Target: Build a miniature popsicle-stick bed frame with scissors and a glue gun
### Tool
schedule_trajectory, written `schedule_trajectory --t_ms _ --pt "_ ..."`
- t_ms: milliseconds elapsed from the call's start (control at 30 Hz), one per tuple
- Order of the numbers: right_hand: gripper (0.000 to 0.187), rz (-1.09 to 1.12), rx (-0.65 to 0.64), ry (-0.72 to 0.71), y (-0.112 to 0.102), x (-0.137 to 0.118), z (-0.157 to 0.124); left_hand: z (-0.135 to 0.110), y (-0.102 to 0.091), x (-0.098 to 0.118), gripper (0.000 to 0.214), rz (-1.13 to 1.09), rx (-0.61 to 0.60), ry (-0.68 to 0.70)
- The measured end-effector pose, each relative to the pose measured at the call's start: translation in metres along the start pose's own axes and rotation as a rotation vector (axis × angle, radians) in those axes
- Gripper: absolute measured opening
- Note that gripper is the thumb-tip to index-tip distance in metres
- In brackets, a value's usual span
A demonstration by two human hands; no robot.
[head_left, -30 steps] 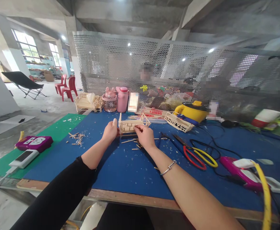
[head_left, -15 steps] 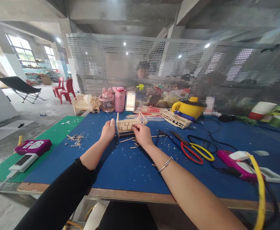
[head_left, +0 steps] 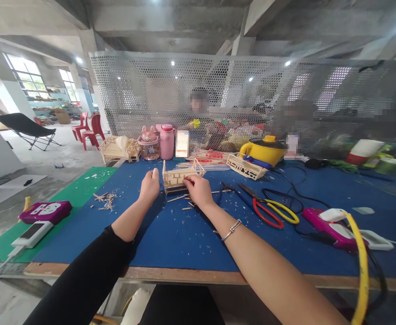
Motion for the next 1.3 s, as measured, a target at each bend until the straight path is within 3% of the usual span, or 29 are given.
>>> schedule_trajectory --t_ms 300,1067,1300 --pt "0.015 -0.057 -0.023 -0.018 0.001 -0.004 -0.001 -0.015 -0.016 0.037 0.036 0.137 0.113 0.217" --pt "0.02 -0.162 -0.059 0.01 0.001 -0.009 -0.002 -0.023 -0.02 0.051 0.04 0.1 0.166 0.335" --pt "0.019 -0.129 -0.046 -0.002 0.002 -0.008 -0.003 -0.031 -0.016 0.062 0.033 0.118 0.159 0.48"
Point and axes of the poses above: each hand's wrist, its own z-axis towards the middle knuckle, its own y-axis out of the palm, x = y × z, the point moved 10 cm from there along z, towards the middle knuckle, and after that the axes turned 3 degrees about z, right-handed, at the moved point
